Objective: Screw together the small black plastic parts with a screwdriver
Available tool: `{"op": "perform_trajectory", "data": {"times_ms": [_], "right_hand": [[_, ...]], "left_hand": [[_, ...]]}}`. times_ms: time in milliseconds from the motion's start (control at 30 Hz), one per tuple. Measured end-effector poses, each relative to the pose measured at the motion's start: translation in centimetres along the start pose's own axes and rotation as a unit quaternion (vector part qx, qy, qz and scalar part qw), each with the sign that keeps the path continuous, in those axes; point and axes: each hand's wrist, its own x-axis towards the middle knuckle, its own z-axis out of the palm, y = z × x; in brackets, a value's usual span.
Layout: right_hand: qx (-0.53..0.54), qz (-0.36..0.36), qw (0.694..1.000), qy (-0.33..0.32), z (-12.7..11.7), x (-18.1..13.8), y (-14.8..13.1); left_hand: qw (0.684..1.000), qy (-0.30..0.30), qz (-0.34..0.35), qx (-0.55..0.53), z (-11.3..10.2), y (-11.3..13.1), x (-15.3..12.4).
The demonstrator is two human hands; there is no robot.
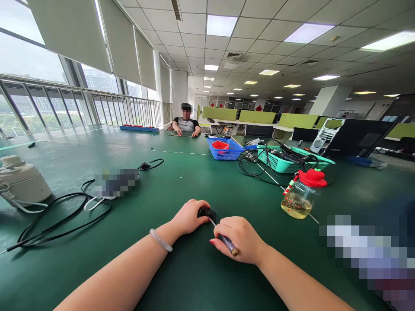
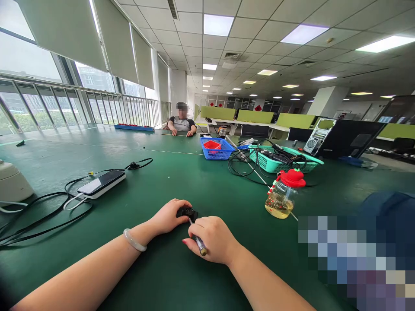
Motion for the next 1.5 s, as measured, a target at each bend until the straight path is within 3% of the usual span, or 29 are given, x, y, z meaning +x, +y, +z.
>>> {"op": "perform_trajectory", "data": {"times_ms": [967,1233,1500], "right_hand": [[-0.040,0.017,0.993,0.113,-0.35,0.26,-0.18],[-0.049,0.002,0.995,0.084,-0.44,0.34,-0.19],[-0.049,-0.013,0.999,0.011,-0.27,0.00,0.11]], "left_hand": [[0.999,0.015,0.035,0.012,0.23,-0.16,0.03],[0.999,0.018,0.032,0.021,0.24,-0.20,0.18],[0.999,0.018,0.027,0.025,0.22,-0.08,0.16]]}}
